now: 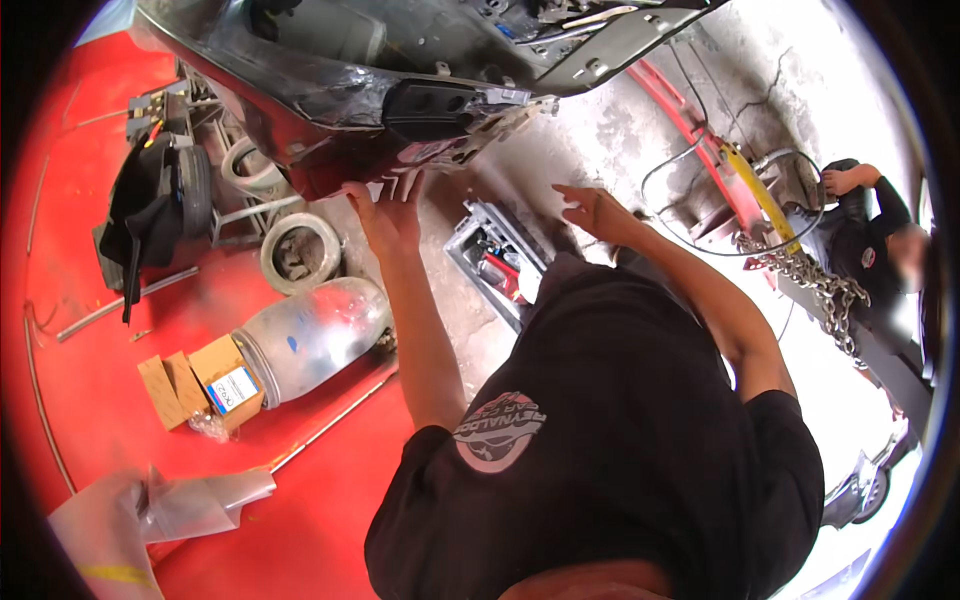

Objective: The person aligns and installs a tail light assembly and a rear bumper section onto a white car by hand, pressing the components into the vehicle's body while another person assists.

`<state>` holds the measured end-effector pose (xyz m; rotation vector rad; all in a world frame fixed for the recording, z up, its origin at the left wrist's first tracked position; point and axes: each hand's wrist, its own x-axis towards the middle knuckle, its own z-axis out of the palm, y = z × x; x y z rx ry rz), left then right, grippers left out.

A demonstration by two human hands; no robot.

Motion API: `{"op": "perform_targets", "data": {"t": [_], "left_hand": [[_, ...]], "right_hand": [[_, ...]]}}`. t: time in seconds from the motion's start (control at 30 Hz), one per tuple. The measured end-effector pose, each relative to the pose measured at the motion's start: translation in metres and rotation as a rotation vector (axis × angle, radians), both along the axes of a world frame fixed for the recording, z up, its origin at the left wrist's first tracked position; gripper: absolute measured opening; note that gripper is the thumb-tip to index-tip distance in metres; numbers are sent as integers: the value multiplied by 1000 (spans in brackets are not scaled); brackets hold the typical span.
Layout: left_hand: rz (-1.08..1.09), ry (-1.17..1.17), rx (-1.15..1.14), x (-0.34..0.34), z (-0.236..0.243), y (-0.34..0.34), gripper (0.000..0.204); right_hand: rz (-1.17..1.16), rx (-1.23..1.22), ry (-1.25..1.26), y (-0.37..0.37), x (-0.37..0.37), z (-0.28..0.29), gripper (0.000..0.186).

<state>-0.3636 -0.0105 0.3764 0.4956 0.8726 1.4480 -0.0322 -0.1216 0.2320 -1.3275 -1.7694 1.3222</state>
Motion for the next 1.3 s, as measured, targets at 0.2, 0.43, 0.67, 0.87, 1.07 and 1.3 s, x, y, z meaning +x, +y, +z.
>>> {"op": "perform_targets", "data": {"t": [0.2,0.43,0.67,0.87,1.07,1.3], "left_hand": [[22,169,15,-22,-2,2,95],[78,361,12,-32,11,3,73],[95,413,248,-75,10,30,79],[280,413,431,-64,15,39,83],[339,649,425,-55,1,55,72],[424,608,423,-35,28,50,69]], "right_hand": [[-281,98,421,53,-71,99,65],[-396,84,465,86,-128,128,68],[-487,-48,587,87,-141,149,66],[-463,-43,491,83,-150,149,64],[-480,-56,517,80,-146,148,57],[-543,-18,546,88,-152,144,62]]}}
